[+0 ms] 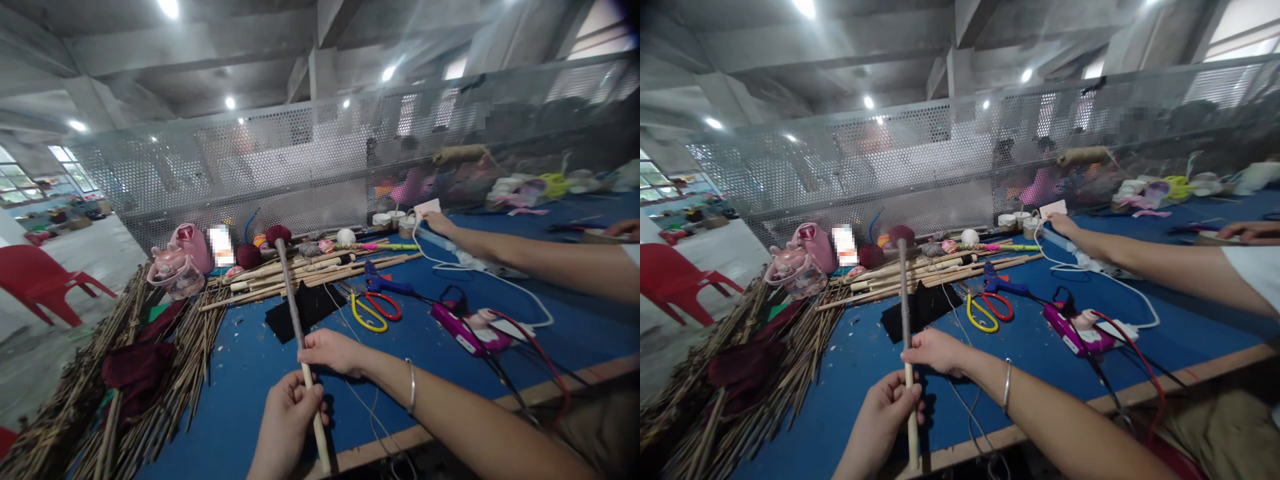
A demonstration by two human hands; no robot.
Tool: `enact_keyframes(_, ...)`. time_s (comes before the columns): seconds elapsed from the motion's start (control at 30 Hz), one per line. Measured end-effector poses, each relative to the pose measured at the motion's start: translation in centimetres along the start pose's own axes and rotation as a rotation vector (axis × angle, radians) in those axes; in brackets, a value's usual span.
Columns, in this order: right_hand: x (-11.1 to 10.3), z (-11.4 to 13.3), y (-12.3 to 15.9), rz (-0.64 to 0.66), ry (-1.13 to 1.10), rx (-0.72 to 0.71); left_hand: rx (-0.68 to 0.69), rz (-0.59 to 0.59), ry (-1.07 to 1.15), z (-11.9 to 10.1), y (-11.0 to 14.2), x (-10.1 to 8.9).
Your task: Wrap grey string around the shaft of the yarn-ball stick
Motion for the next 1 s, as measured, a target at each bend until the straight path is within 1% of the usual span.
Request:
enact_keyframes(0.07, 1.0, -0.1, 0.3, 0.102, -0.082, 0.058, -0.091, 0.039, 0.165, 0.6, 0.3, 0.8)
enact_keyframes(0.1, 1.3, 0.0, 0.4, 0.126, -0.109, 0.072, -0.123, 0.057, 0.227, 0.7, 0.5, 1.2)
enact_keyframes(0.17, 1.4, 0.3, 0.5, 0.113, -0.126, 0.053, -0.159, 0.085, 0.256, 0.8, 0.8, 1.6)
enact_keyframes(0.23, 1.1, 0.6, 0.4, 0.060, -0.104, 0.008, -0.125, 0.083, 0.142, 0.6, 0.8, 1.3)
enact_keyframes(0.33, 0.6, 0.5, 0.1, -0.013, -0.058, -0.041, 0.003, 0.020, -0.086, -0.3, 0.4, 0.0)
enact_keyframes(0.37, 0.4, 0.4, 0.0, -0.021, -0.055, -0.045, 0.011, 0.007, -0.116, -0.3, 0.4, -0.3)
enact_keyframes(0.43, 0.7, 0.2, 0.0, 0.024, -0.079, -0.022, -0.044, 0.006, -0.092, 0.3, 0.4, -0.4)
enact_keyframes(0.5, 1.3, -0.1, 0.2, 0.114, -0.140, 0.035, -0.099, 0.022, -0.016, 0.6, 0.6, -0.1)
enact_keyframes(0.57, 1.8, -0.1, 0.5, 0.184, -0.201, 0.073, -0.103, 0.045, 0.066, 0.3, 0.9, 0.4)
enact_keyframes(0.6, 1.8, 0.1, 0.6, 0.192, -0.219, 0.068, -0.100, 0.058, 0.108, 0.1, 1.0, 0.6)
enact_keyframes(0.67, 1.5, 0.5, 0.6, 0.154, -0.212, 0.029, -0.107, 0.082, 0.179, 0.0, 1.2, 1.0)
enact_keyframes(0.73, 1.1, 0.7, 0.4, 0.078, -0.170, -0.006, -0.128, 0.086, 0.187, 0.2, 1.2, 1.0)
enact_keyframes(0.87, 0.6, 0.7, 0.1, -0.019, -0.134, -0.042, -0.116, 0.037, 0.045, 0.5, 1.0, 0.1)
enact_keyframes(0.93, 0.7, 0.5, 0.0, -0.004, -0.144, -0.030, -0.125, 0.026, 0.073, 0.8, 1.0, 0.1)
enact_keyframes(1.0, 1.0, 0.0, 0.0, 0.057, -0.173, 0.019, -0.155, 0.038, 0.187, 1.0, 1.2, 0.7)
Point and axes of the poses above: each hand's wrist, its own y-axis away from the middle knuckle, its own x-axis out of the palm, z = x × y, the point moved 10 cm from there along -y, towards the middle knuckle, and after that the axes turned 2 degrees about x, right-handed, at the moved point
